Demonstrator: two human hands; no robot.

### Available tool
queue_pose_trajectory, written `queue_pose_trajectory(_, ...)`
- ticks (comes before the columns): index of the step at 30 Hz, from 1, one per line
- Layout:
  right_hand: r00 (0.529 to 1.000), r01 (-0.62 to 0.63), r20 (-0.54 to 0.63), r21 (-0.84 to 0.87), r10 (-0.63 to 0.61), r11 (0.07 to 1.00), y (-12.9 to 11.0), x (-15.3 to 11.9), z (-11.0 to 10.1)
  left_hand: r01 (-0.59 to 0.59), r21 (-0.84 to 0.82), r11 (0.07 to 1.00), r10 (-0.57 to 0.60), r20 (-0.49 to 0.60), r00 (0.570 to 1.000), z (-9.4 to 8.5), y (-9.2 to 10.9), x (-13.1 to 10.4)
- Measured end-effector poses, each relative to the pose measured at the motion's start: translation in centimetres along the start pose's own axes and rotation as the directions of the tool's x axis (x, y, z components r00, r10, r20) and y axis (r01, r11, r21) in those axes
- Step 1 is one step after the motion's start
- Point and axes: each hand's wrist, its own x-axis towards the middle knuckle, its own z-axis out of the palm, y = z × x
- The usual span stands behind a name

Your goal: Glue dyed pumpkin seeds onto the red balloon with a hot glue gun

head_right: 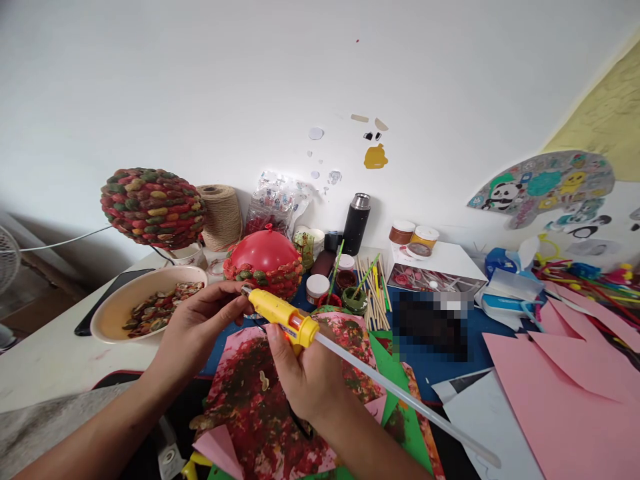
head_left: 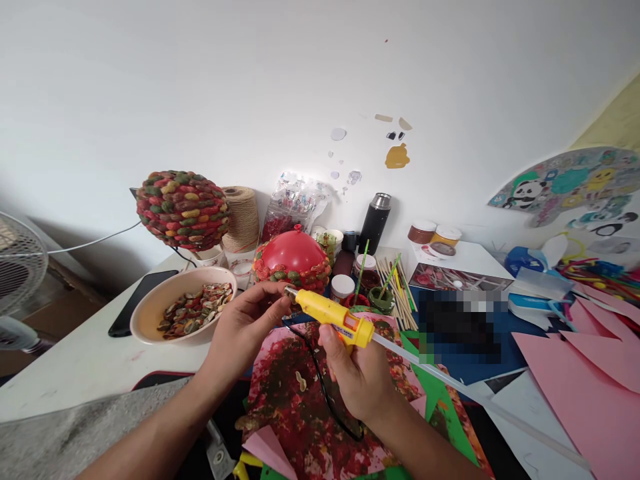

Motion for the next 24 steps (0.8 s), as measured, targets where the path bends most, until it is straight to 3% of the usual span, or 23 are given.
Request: queue_pose_trajectory(24,0.998,0.056,-0.009,-0.025,-0.057,0.998,-0.05,0.1,0.02,0.0,-0.037,0.999,0.001,0.016,1.0,-0.15,-0.19,-0.07)
